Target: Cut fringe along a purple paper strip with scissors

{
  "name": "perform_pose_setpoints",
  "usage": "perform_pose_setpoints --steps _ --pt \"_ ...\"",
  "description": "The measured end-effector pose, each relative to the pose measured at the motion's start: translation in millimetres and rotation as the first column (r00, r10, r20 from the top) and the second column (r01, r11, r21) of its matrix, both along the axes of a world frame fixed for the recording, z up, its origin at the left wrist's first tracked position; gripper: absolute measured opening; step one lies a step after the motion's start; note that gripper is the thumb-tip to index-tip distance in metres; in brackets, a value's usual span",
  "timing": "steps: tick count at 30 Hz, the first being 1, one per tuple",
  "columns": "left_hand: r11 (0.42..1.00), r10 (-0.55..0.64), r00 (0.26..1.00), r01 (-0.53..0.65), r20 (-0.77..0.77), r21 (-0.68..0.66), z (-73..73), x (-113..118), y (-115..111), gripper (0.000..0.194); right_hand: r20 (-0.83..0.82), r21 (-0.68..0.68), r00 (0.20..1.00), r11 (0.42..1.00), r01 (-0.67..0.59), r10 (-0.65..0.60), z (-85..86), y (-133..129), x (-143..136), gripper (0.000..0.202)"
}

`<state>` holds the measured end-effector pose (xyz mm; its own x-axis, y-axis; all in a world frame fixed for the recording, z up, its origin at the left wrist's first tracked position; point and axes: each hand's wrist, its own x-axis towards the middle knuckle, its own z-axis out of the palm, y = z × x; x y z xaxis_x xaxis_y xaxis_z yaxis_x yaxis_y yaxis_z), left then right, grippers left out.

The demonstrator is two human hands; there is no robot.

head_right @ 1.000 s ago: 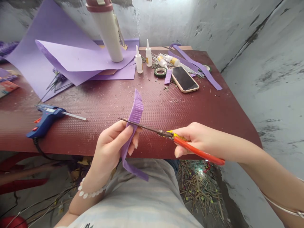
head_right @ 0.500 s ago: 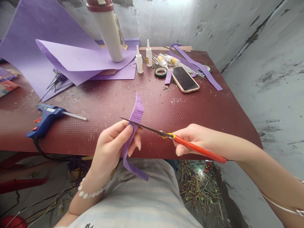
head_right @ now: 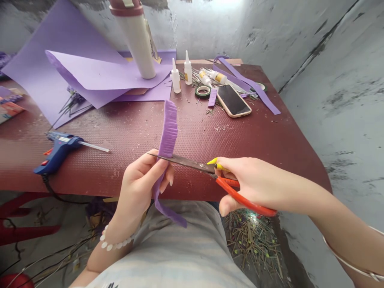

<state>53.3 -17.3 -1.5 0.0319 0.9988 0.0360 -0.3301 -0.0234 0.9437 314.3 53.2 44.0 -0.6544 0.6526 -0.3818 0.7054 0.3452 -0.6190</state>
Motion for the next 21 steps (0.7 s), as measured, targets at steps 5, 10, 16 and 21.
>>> perform_pose_setpoints --steps 5,10,16,21 --pt "0.999 0.031 0.999 -0.031 -0.019 0.013 0.0 1 0 0.021 0.172 0.240 0.984 0.971 0.010 -0.053 0.0 -9 -9 0.054" --pt "1.000 0.003 0.998 -0.002 -0.056 0.017 1.5 3 0 0.021 0.130 0.384 0.990 0.923 0.004 -0.058 -6.0 -9 -15 0.053" --pt "0.999 0.011 0.997 -0.008 -0.077 0.037 0.6 2 1 0.021 0.071 0.424 0.997 0.906 0.002 -0.036 -5.3 -11 -17 0.051" --pt "0.999 0.008 0.996 -0.005 -0.087 0.033 -1.5 2 1 0.020 0.041 0.375 0.998 0.927 0.026 -0.044 -5.8 -13 -18 0.055"
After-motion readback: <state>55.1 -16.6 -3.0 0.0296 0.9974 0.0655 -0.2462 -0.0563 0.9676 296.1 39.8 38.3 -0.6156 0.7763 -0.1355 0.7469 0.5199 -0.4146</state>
